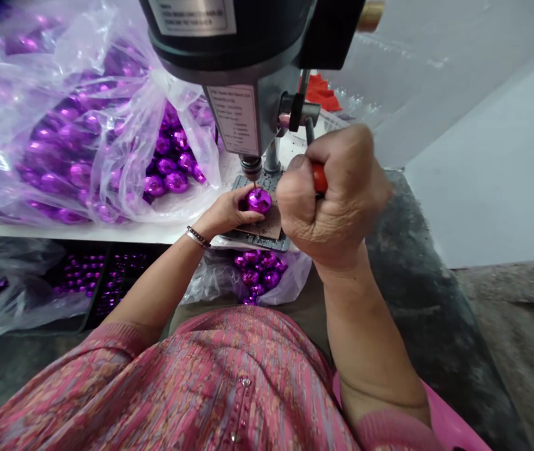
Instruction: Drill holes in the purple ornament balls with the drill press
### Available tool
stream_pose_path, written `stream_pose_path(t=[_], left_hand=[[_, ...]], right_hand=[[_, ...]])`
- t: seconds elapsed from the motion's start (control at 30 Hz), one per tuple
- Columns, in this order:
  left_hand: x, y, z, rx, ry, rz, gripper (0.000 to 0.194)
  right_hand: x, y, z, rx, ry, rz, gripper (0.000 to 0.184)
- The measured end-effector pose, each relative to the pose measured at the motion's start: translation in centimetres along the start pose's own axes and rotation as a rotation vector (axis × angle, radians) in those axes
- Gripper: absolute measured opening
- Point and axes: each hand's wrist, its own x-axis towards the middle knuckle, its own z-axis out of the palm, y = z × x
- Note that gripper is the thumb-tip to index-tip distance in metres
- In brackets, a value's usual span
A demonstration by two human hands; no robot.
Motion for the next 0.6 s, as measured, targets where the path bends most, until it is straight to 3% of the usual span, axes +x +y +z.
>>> stream_pose_path(t=[0.27, 0.6], left_hand=[[-0.1, -0.3, 0.4, -0.084, 0.025, 0.013, 0.075], [-0.1, -0.2, 0.7, -0.103, 0.050, 0.001, 0.076]], right_hand=[[-1.7, -0.2, 1.1, -0.007, 0.073, 0.047, 0.024], [-3.0, -0.4, 2.6, 0.022, 0.171, 0.042, 0.017]])
